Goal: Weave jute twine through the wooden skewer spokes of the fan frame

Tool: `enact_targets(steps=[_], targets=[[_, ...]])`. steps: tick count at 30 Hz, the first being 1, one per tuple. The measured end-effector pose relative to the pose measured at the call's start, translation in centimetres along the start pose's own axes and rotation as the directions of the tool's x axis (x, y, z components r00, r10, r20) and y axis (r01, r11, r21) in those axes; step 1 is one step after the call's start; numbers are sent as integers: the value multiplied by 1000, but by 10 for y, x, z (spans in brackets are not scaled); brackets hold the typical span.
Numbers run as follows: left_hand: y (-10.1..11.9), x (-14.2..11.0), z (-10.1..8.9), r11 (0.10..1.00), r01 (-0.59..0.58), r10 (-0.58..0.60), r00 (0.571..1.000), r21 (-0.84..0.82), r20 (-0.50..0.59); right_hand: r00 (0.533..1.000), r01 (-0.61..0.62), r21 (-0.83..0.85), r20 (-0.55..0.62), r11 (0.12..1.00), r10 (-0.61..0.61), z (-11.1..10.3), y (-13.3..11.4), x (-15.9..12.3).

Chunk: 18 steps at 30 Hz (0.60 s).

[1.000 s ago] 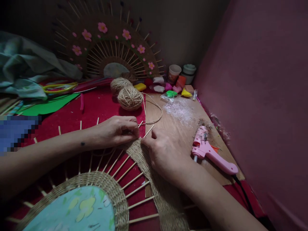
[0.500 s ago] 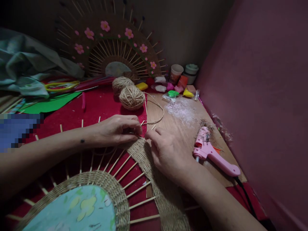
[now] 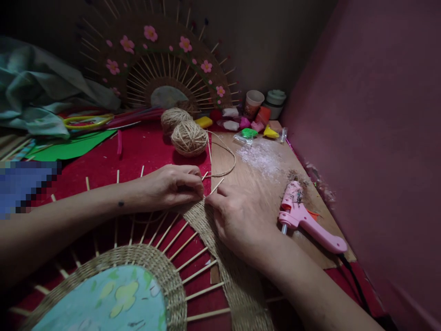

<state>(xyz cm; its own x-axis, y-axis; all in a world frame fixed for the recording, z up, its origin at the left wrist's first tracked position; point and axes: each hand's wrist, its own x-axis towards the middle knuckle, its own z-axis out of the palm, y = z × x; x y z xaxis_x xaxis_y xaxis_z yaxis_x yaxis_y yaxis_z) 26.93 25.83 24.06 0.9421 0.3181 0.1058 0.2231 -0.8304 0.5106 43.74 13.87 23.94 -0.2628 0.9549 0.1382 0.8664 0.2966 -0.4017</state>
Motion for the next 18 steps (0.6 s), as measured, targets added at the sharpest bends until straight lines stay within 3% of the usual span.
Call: enact_targets(steps=[10,14,18], targets=[[2,1,-2,999,46,-46,999,-12,4,1000,13,12,15,1000,-14,-2,-1,-1],[10,0,-28,984,179,-178,983,10,-51,998,-63,66,-26,996,65,-10,-1,-5],[7,-7,-60,919,356,-355,934,171,-38,983,-129,78,-117,989,138,-20,-2,-9]])
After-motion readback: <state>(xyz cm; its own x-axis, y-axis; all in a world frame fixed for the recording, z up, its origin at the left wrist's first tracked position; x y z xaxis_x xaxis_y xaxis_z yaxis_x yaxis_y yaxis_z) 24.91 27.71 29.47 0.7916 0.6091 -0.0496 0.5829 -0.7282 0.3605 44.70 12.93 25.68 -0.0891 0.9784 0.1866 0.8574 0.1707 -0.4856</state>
